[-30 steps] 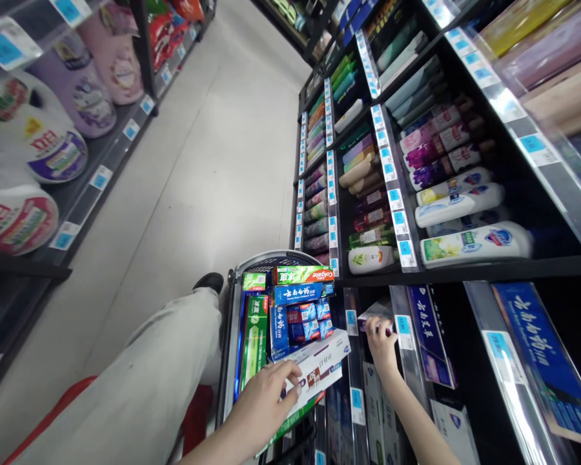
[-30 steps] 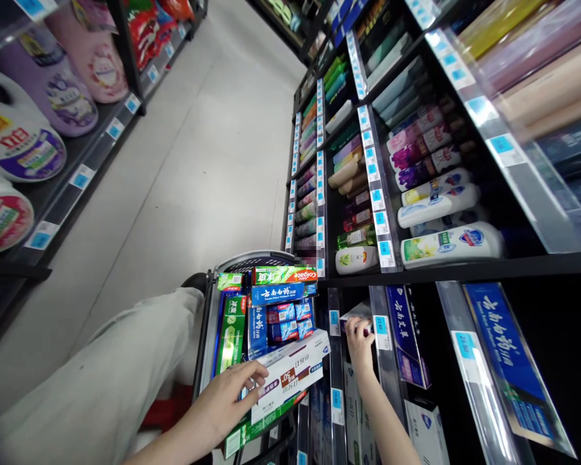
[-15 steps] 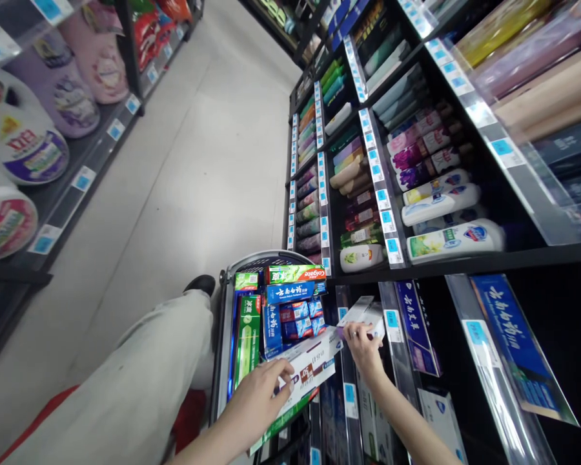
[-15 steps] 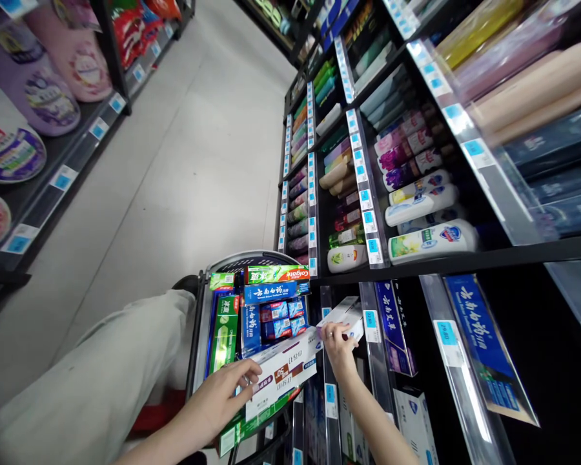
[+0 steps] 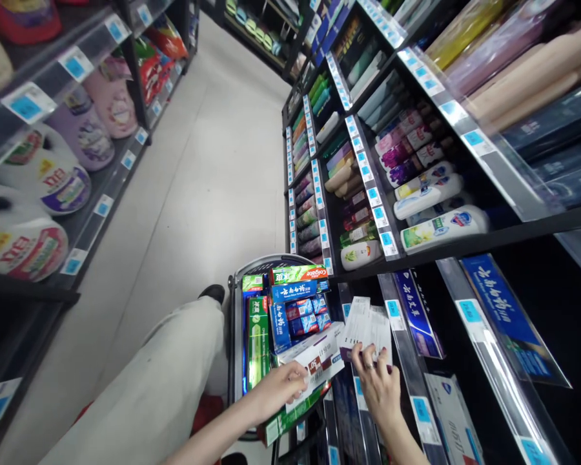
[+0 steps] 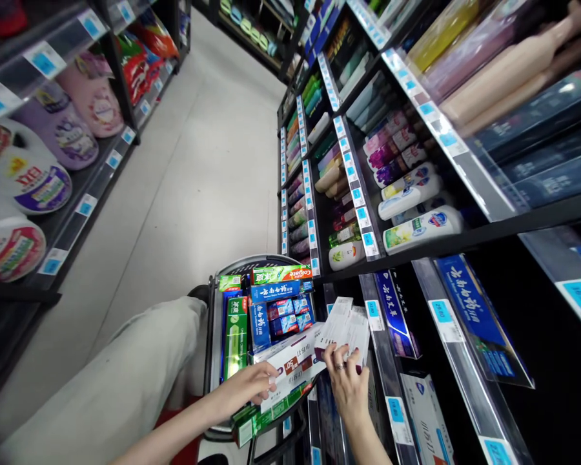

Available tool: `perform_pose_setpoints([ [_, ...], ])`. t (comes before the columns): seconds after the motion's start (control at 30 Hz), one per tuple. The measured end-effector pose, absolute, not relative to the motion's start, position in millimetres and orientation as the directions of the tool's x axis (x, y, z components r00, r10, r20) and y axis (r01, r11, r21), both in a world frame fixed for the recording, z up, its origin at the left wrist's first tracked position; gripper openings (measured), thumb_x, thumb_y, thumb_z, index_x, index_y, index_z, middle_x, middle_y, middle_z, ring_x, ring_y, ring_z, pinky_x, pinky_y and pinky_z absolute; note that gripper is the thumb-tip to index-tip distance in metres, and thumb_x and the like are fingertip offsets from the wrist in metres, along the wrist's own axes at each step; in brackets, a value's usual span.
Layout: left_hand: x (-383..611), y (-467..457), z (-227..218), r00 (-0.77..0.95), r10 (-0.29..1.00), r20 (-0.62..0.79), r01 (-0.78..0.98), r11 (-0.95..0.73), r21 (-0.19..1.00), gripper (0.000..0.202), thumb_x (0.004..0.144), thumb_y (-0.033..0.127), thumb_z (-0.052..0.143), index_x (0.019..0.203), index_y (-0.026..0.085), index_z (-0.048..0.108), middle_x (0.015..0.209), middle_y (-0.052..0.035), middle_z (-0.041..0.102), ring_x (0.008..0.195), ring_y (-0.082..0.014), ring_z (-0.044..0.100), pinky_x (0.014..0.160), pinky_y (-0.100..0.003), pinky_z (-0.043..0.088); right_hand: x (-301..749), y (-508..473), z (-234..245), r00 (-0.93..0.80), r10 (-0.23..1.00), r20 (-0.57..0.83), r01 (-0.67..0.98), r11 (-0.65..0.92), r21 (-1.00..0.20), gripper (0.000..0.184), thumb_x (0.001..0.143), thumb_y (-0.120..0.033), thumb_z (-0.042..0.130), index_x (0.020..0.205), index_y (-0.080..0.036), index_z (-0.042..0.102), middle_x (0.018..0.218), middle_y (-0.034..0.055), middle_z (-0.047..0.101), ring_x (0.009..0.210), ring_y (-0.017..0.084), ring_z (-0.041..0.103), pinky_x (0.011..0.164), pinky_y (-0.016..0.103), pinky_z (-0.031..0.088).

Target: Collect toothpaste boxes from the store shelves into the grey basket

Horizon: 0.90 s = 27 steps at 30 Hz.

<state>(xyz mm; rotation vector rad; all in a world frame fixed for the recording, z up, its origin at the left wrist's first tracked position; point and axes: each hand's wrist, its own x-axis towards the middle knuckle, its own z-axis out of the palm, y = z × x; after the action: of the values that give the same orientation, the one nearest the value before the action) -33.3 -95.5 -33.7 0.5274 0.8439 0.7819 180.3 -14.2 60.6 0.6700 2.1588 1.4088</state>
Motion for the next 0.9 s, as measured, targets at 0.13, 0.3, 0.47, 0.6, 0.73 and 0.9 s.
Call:
perform_pose_setpoints([
  [0.13, -28.6, -97.8, -37.6, 0.411, 0.786, -0.461, -0.351, 0.603, 0.716, 0.036, 0.064, 0.042, 0.053, 0.091, 0.017, 0.054, 0.079, 0.0001, 0.055, 0.076, -0.0178, 0.055, 0.071, -0.03, 0.043, 178.9, -28.1, 54.3, -0.721, 0.692, -0.018, 0.285, 0.32, 0.903, 0.039, 0.081, -0.011, 0.051, 0.116, -0.027, 0.058, 0.106, 0.0089, 0.058, 0.096, 0.03, 0.053, 0.071, 0.042, 0.041],
  [0.3, -25.9, -98.7, -43.8, 0.409, 0.795, -0.448, -0.334, 0.587, 0.737, 0.041, 0.067, 0.044, 0.051, 0.096, 0.016, 0.054, 0.083, -0.0017, 0.056, 0.078, -0.0177, 0.054, 0.073, -0.03, 0.043, 193.3, -37.7, 49.6, -0.66, 0.746, 0.093, 0.434, 0.277, 0.857, 0.04, 0.082, -0.01, 0.05, 0.116, -0.029, 0.06, 0.105, 0.0078, 0.062, 0.093, 0.028, 0.053, 0.076, 0.048, 0.038],
  [0.47, -21.3, -100.5, -44.9, 0.412, 0.781, -0.469, -0.296, 0.602, 0.741, 0.039, 0.065, 0.045, 0.053, 0.094, 0.018, 0.053, 0.08, -0.0003, 0.055, 0.079, -0.0184, 0.055, 0.072, -0.03, 0.043, 209.4, -36.9, 33.8, -0.555, 0.722, 0.413, 0.646, 0.062, 0.76, 0.025, 0.081, -0.018, 0.058, 0.106, -0.02, 0.063, 0.091, 0.0089, 0.066, 0.079, 0.025, 0.056, 0.066, 0.04, 0.035],
  [0.6, -17.0, -101.3, -50.3, 0.41, 0.78, -0.474, -0.283, 0.602, 0.746, 0.037, 0.066, 0.044, 0.054, 0.092, 0.019, 0.053, 0.079, 0.0014, 0.054, 0.078, -0.0174, 0.055, 0.072, -0.029, 0.043, 212.3, -41.4, 25.7, -0.501, 0.61, 0.614, 0.752, -0.044, 0.658, 0.031, 0.076, -0.025, 0.068, 0.103, -0.016, 0.058, 0.083, 0.0088, 0.067, 0.074, 0.025, 0.056, 0.064, 0.039, 0.036],
  [0.73, -17.1, -101.9, -51.0, 0.483, 0.745, -0.459, -0.311, 0.636, 0.706, 0.042, 0.066, 0.046, 0.06, 0.097, 0.018, 0.056, 0.09, -0.0035, 0.06, 0.081, -0.0171, 0.055, 0.075, -0.032, 0.044, 212.2, -62.3, 34.6, -0.577, 0.544, 0.609, 0.755, 0.07, 0.652, 0.035, 0.074, -0.026, 0.071, 0.104, -0.014, 0.055, 0.081, 0.0111, 0.067, 0.075, 0.027, 0.057, 0.067, 0.04, 0.04],
  [0.9, -18.3, -111.3, -22.1, 0.621, 0.756, -0.208, -0.618, 0.634, 0.465, 0.058, 0.069, 0.055, 0.067, 0.11, 0.016, 0.055, 0.107, -0.0114, 0.063, 0.09, -0.021, 0.059, 0.082, -0.04, 0.048, 224.7, -126.7, 42.3, -0.728, 0.373, 0.575, 0.68, 0.297, 0.67, 0.021, 0.078, -0.025, 0.063, 0.098, -0.021, 0.058, 0.077, 0.0091, 0.063, 0.074, 0.026, 0.058, 0.068, 0.042, 0.04],
])
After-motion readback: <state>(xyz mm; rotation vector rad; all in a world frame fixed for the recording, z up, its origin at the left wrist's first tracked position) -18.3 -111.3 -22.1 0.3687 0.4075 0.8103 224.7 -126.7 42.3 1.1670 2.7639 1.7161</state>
